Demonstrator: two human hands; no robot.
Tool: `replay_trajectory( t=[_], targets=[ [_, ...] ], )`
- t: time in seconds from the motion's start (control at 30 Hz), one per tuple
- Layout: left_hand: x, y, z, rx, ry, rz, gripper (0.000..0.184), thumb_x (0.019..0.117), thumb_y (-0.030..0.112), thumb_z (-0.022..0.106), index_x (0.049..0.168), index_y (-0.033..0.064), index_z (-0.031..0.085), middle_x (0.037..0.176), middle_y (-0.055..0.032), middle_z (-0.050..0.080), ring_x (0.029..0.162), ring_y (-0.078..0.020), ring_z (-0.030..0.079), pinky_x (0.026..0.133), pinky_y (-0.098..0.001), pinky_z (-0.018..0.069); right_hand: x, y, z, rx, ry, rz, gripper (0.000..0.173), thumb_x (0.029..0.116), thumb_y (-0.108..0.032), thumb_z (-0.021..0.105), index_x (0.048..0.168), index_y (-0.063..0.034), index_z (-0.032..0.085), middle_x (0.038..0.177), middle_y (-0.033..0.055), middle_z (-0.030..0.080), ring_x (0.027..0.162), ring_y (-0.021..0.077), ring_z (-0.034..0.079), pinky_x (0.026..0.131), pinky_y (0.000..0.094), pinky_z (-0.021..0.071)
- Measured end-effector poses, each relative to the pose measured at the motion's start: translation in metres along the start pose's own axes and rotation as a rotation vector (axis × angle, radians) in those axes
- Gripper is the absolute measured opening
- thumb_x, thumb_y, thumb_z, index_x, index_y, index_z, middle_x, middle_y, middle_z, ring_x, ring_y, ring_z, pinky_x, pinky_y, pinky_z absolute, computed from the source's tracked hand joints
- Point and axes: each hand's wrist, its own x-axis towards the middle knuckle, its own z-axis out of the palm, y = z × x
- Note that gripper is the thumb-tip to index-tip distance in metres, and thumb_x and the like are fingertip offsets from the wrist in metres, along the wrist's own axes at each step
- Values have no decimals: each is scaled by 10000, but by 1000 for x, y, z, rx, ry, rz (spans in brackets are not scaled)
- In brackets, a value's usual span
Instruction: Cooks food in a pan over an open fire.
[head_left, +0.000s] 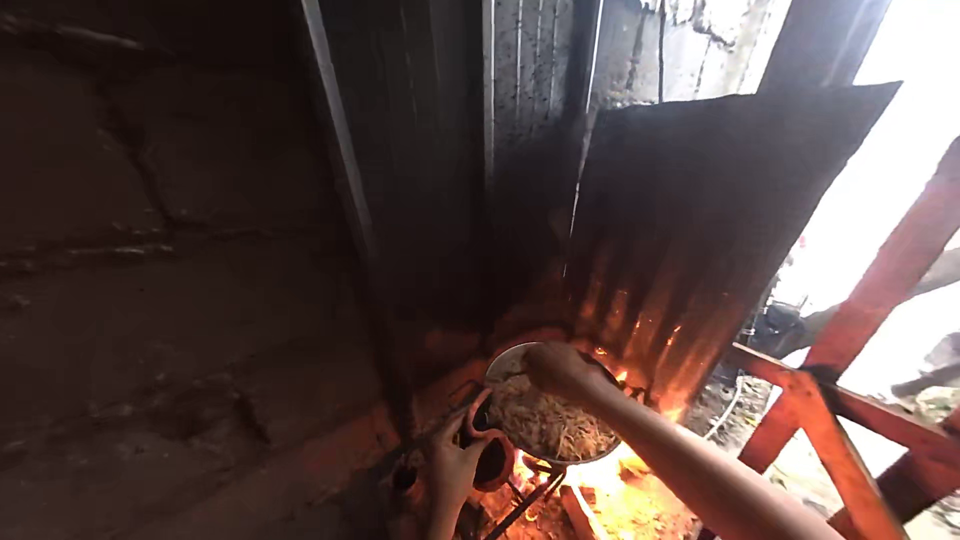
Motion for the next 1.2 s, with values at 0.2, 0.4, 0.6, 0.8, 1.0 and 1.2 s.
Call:
replay_trajectory(
  t=[0.2, 0.4, 0.6, 0.8, 1.0, 1.2],
  targets=[
    [0, 2, 2, -26, -3, -17, 444, 735, -3, 842, 1161, -24, 721, 1133, -101, 743, 1039, -83, 699, 942, -263, 565, -13, -3, 1, -10, -44, 42, 288, 1023, -110, 535, 1210, 81, 643, 1272, 316, 624, 1221, 506, 585, 959, 685, 469],
    [-4, 5, 3, -61, 14, 6, 397, 742, -42, 805, 1128, -58, 712, 1098, -109, 740, 1002, -47, 689, 915, -223, 558, -9, 0, 5, 50, 7, 19, 265, 1003, -95, 559, 1190, 70, 650, 1249, 315, 631, 1198, 510, 596, 949, 689, 478],
    [-5, 10, 4, -81, 15, 10, 373, 733, -75, 796, 1095, -71, 709, 1091, -108, 735, 1005, -35, 680, 905, -208, 556, -5, 8, 3, 57, -49, 76, 299, 985, -137, 602, 1185, 81, 646, 1270, 315, 623, 1214, 509, 584, 947, 703, 462],
    [-5, 8, 3, -58, 9, 26, 386, 739, -57, 815, 1110, -69, 710, 1111, -104, 733, 1030, -25, 671, 930, -202, 541, 10, 11, 13, 92, -30, 45, 303, 989, -111, 588, 1219, 82, 636, 1291, 314, 617, 1229, 505, 583, 974, 695, 459],
    [-4, 2, 4, -52, 15, 41, 387, 724, -54, 821, 1097, -61, 719, 1073, -92, 748, 979, -21, 691, 888, -193, 564, 3, 6, 6, 98, -27, 33, 275, 994, -113, 583, 1187, 74, 642, 1255, 318, 626, 1205, 512, 590, 952, 697, 465],
    [-2, 1, 3, -75, -6, 41, 387, 724, -69, 800, 1102, -66, 717, 1113, -98, 742, 1027, -33, 685, 928, -212, 556, -7, 2, 4, 64, -52, 36, 285, 975, -119, 616, 1176, 81, 650, 1253, 318, 625, 1203, 512, 589, 939, 700, 472]
  ],
)
